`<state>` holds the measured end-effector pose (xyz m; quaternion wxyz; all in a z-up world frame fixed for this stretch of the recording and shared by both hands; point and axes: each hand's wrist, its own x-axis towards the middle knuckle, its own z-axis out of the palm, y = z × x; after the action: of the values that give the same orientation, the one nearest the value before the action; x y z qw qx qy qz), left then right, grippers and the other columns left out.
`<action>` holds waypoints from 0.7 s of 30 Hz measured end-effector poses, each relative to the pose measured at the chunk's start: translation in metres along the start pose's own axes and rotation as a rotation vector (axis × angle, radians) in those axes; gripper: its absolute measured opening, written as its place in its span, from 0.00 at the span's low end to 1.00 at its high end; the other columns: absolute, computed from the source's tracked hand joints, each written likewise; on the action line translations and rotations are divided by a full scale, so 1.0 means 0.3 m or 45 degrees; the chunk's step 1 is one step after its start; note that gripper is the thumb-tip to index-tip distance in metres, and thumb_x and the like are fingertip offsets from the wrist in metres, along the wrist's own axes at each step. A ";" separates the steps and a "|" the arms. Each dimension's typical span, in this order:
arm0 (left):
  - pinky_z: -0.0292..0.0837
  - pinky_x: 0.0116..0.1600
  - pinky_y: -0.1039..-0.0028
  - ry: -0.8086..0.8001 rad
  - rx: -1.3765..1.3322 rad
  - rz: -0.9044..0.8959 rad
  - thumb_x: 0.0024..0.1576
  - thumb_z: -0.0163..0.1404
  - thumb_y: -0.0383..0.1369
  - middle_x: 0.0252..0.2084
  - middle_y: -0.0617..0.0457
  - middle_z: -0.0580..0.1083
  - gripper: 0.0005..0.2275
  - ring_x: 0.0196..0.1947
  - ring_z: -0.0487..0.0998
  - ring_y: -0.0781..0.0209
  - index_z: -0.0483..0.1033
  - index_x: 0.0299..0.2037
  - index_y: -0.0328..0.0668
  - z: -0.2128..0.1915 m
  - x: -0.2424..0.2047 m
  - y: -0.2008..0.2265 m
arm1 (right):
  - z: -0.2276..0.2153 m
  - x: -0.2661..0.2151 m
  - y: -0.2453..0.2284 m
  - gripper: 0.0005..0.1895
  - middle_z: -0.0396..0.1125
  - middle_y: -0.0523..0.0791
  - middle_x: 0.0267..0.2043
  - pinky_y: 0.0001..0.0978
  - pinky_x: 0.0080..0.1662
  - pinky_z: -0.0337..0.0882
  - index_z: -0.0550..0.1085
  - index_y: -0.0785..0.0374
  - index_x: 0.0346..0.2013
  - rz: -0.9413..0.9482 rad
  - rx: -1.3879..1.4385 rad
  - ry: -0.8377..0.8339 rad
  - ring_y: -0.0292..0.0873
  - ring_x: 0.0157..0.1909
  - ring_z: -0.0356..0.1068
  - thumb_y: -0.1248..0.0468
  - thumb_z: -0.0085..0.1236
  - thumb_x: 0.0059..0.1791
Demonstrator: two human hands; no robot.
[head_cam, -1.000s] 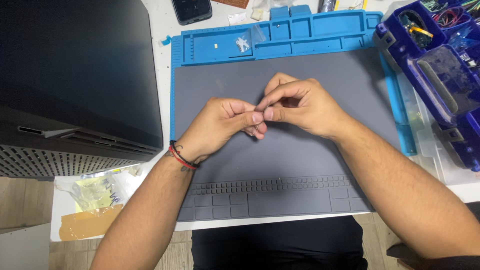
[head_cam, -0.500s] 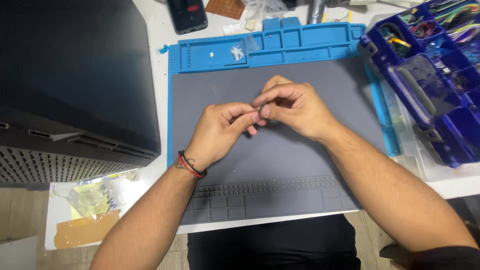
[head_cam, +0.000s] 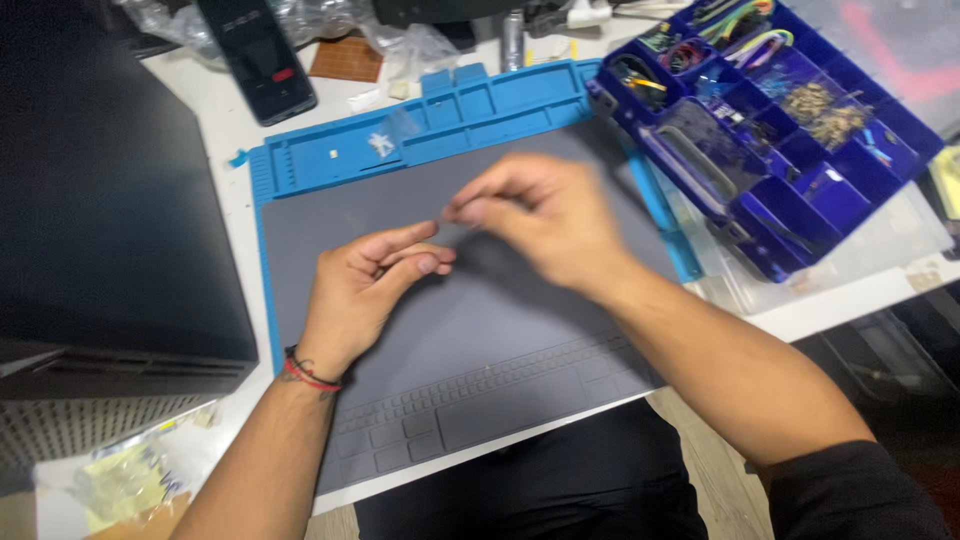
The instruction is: The person bends small metal wires into loop shapes by hand on a gray cutting mat. They repeatedly pick up individual wires, twist them into a U-shape, and place the finished pieces into a blue compartmentalized organizer box.
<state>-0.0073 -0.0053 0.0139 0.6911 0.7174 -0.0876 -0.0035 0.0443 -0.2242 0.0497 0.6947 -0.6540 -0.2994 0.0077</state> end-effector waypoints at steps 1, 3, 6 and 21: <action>0.81 0.53 0.73 0.017 0.060 0.000 0.59 0.57 0.25 0.40 0.44 0.84 0.14 0.41 0.85 0.63 0.79 0.55 0.34 -0.007 0.000 -0.006 | -0.041 -0.016 -0.068 0.06 0.77 0.49 0.39 0.34 0.47 0.75 0.80 0.66 0.40 -0.093 -0.213 0.059 0.39 0.43 0.75 0.67 0.66 0.51; 0.80 0.53 0.74 0.032 0.115 0.004 0.60 0.56 0.26 0.41 0.44 0.84 0.13 0.40 0.86 0.64 0.79 0.54 0.34 -0.012 0.000 0.004 | -0.153 -0.055 -0.173 0.05 0.77 0.50 0.37 0.36 0.48 0.73 0.81 0.64 0.40 -0.185 -0.433 0.118 0.44 0.42 0.76 0.67 0.67 0.50; 0.78 0.53 0.81 0.158 0.384 -0.074 0.62 0.52 0.36 0.37 0.55 0.85 0.11 0.37 0.86 0.70 0.83 0.48 0.41 -0.005 -0.002 0.041 | -0.419 -0.142 -0.248 0.04 0.75 0.53 0.42 0.32 0.51 0.76 0.79 0.74 0.43 -0.255 -0.899 0.302 0.45 0.45 0.76 0.79 0.68 0.56; 0.74 0.43 0.71 0.073 0.939 0.594 0.63 0.53 0.31 0.32 0.58 0.82 0.07 0.33 0.82 0.62 0.84 0.36 0.43 -0.036 -0.004 -0.004 | -0.998 -0.178 -0.196 0.10 0.79 0.41 0.55 0.37 0.53 0.73 0.85 0.50 0.58 -0.364 -2.275 -0.303 0.45 0.55 0.79 0.57 0.60 0.64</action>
<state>-0.0070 0.0056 0.0130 0.3733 0.8769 -0.2235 0.2043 0.1056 -0.5248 0.0920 -0.1115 -0.9002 -0.3416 -0.2459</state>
